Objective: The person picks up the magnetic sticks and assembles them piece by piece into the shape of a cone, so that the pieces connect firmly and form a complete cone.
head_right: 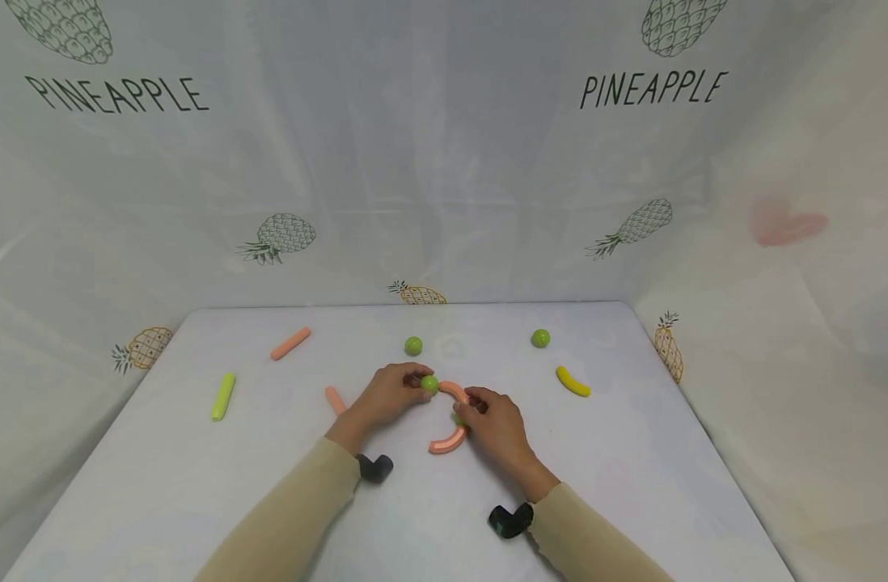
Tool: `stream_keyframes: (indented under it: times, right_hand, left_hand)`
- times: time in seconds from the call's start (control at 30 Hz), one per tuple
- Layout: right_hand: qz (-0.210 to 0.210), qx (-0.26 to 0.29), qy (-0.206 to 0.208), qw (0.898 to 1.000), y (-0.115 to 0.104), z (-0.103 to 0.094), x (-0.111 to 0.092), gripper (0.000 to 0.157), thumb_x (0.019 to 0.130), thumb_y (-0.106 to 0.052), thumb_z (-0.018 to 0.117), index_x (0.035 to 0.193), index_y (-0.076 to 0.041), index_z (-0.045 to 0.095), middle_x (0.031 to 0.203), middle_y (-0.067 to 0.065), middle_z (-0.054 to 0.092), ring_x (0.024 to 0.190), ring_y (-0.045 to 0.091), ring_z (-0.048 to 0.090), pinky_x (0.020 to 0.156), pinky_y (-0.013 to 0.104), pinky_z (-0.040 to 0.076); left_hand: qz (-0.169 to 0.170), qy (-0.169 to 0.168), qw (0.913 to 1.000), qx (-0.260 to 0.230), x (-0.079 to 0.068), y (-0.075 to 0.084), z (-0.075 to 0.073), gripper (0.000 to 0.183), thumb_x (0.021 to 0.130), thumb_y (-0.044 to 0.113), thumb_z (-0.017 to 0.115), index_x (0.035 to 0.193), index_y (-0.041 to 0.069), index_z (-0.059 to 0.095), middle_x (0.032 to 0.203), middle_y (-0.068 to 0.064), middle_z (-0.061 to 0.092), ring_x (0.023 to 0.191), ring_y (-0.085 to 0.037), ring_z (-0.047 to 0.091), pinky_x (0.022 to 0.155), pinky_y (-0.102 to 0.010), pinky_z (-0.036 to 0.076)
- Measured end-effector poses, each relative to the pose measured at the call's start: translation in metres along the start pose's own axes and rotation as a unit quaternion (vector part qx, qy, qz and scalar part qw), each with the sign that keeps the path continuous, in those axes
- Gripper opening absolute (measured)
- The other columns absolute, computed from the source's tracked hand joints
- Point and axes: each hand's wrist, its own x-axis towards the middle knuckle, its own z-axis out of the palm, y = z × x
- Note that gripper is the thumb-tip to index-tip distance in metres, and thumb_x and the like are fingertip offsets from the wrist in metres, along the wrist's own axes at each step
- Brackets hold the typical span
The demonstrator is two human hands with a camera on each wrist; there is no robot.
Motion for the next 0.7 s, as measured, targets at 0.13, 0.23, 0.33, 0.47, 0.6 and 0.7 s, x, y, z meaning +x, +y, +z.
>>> stream_keyframes:
  times: [0.13, 0.23, 0.33, 0.47, 0.6, 0.7]
  right_hand:
    - [0.005, 0.000, -0.005, 1.000, -0.0014, -0.0011, -0.0017, 0.041, 0.102, -0.033, 0.071, 0.133, -0.007, 0.072, 0.118, 0.006, 0.077, 0.113, 0.025, 0.069, 0.093, 0.044, 0.057]
    - [0.010, 0.007, -0.013, 1.000, -0.0014, -0.0016, -0.0020, 0.041, 0.103, -0.033, 0.068, 0.135, -0.007, 0.072, 0.125, 0.007, 0.076, 0.124, 0.029, 0.066, 0.101, 0.050, 0.055]
    - [0.010, 0.009, -0.017, 1.000, -0.0005, -0.0021, -0.0020, 0.042, 0.104, -0.033, 0.067, 0.137, -0.007, 0.071, 0.128, 0.008, 0.075, 0.129, 0.031, 0.064, 0.104, 0.052, 0.053]
    - [0.010, 0.008, -0.015, 1.000, 0.0003, -0.0019, -0.0016, 0.041, 0.105, -0.032, 0.067, 0.137, -0.008, 0.071, 0.127, 0.007, 0.075, 0.125, 0.028, 0.066, 0.101, 0.050, 0.055]
    - [0.015, 0.016, -0.010, 1.000, -0.0010, -0.0014, -0.0008, 0.036, 0.104, -0.030, 0.067, 0.131, -0.007, 0.072, 0.117, 0.005, 0.076, 0.107, 0.020, 0.068, 0.088, 0.039, 0.057]
    - [0.023, 0.020, 0.000, 1.000, -0.0029, 0.0001, 0.0012, 0.032, 0.103, -0.028, 0.067, 0.125, -0.006, 0.072, 0.109, 0.005, 0.075, 0.093, 0.016, 0.065, 0.077, 0.032, 0.052]
  left_hand:
    - [0.005, 0.000, 0.9999, 0.009, 0.0001, -0.0004, -0.0004, 0.036, 0.094, 0.019, 0.081, 0.130, 0.016, 0.075, 0.106, 0.002, 0.073, 0.097, -0.012, 0.063, 0.090, -0.035, 0.055]
    - [0.007, 0.000, 0.9999, 0.013, -0.0002, -0.0004, -0.0011, 0.036, 0.095, 0.018, 0.081, 0.130, 0.015, 0.074, 0.106, 0.002, 0.073, 0.098, -0.012, 0.064, 0.091, -0.036, 0.055]
    - [0.007, -0.002, 0.9999, 0.011, -0.0006, 0.0000, -0.0015, 0.035, 0.095, 0.017, 0.080, 0.130, 0.015, 0.074, 0.109, 0.001, 0.074, 0.101, -0.013, 0.065, 0.094, -0.038, 0.056]
    - [0.007, -0.003, 1.0000, 0.004, -0.0007, 0.0011, -0.0015, 0.034, 0.095, 0.016, 0.080, 0.128, 0.015, 0.074, 0.111, 0.001, 0.075, 0.103, -0.013, 0.066, 0.095, -0.038, 0.056]
    - [0.012, -0.008, 0.9999, 0.005, -0.0006, 0.0031, -0.0011, 0.033, 0.094, 0.015, 0.081, 0.127, 0.014, 0.074, 0.109, 0.001, 0.074, 0.100, -0.012, 0.065, 0.092, -0.036, 0.055]
    - [0.013, -0.013, 0.9998, 0.003, -0.0009, 0.0046, -0.0006, 0.032, 0.095, 0.015, 0.080, 0.126, 0.014, 0.073, 0.108, 0.001, 0.073, 0.099, -0.012, 0.064, 0.092, -0.036, 0.055]
